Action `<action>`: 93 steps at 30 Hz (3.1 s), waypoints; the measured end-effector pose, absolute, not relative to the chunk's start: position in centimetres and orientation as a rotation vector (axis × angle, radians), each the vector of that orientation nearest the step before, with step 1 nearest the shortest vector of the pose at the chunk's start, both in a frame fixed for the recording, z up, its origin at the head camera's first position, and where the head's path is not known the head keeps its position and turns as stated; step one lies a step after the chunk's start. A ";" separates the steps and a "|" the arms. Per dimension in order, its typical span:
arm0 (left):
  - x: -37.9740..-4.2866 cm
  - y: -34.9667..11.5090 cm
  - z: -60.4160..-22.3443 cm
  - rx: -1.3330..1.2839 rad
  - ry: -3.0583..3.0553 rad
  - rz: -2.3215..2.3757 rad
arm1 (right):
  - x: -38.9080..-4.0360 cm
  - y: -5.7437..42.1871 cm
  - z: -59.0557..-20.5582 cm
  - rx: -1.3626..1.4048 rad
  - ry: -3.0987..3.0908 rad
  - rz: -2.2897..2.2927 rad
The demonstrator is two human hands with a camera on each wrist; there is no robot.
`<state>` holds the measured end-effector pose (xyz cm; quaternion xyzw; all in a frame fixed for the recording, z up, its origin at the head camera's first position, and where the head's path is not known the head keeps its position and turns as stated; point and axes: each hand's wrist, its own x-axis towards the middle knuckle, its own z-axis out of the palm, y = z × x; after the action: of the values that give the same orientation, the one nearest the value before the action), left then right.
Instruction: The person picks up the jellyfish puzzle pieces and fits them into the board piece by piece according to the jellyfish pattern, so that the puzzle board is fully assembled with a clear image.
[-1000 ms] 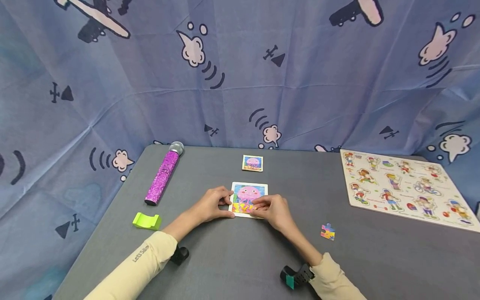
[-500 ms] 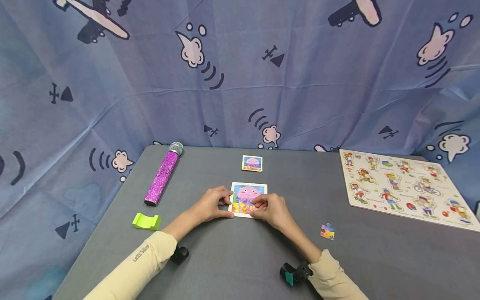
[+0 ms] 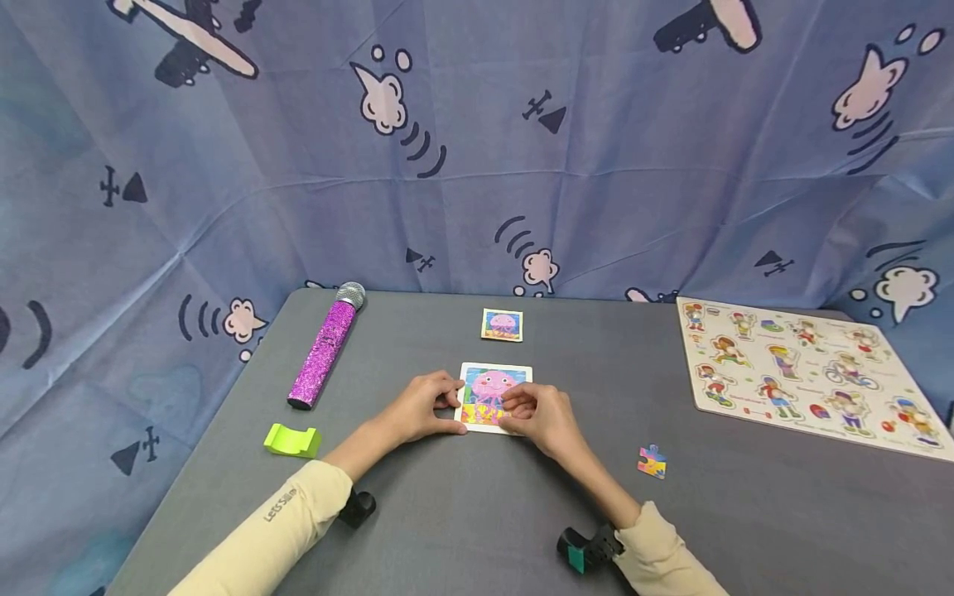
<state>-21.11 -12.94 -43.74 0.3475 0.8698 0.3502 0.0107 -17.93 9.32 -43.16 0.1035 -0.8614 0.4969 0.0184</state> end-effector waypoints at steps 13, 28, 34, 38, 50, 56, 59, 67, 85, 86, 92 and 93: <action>-21.1 -13.0 -43.8 1.085 2.706 1.106 | -17.8 9.0 -43.5 0.411 -2.678 1.490; -21.0 -12.9 -43.5 1.061 2.699 1.093 | -17.6 10.6 -44.0 0.306 -2.458 1.958; -21.0 -13.0 -43.6 1.044 2.697 1.090 | -17.1 12.5 -43.8 0.282 -2.423 1.970; -21.0 -12.9 -43.6 1.045 2.686 1.107 | -16.9 14.0 -43.8 0.277 -2.411 1.966; -20.8 -13.0 -43.5 1.028 2.682 1.094 | -16.3 18.4 -44.1 0.305 -2.389 1.851; -20.8 -13.0 -43.5 1.046 2.697 1.084 | -15.7 20.6 -43.8 0.311 -2.407 1.765; -20.8 -13.0 -43.5 1.055 2.700 1.080 | -15.3 21.8 -43.7 0.280 -2.455 1.702; -20.9 -13.0 -43.5 1.034 2.710 1.055 | -14.4 24.5 -43.6 0.246 -2.546 1.538; -20.9 -12.9 -43.6 1.047 2.697 1.085 | -11.2 27.1 -43.7 0.255 -2.694 1.161; -20.9 -12.9 -43.6 1.050 2.699 1.084 | -11.1 27.2 -43.6 0.241 -2.722 1.143; -20.9 -12.9 -43.6 1.048 2.713 1.058 | -10.4 27.4 -43.2 0.153 -2.887 1.036; -20.9 -12.9 -43.6 1.047 2.712 1.059 | -10.4 27.4 -43.1 0.145 -2.907 1.014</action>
<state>-20.90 -12.87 -43.58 0.3382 0.8763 0.3422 0.0241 -10.36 27.41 -43.13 0.0469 -0.9427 0.3290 0.0297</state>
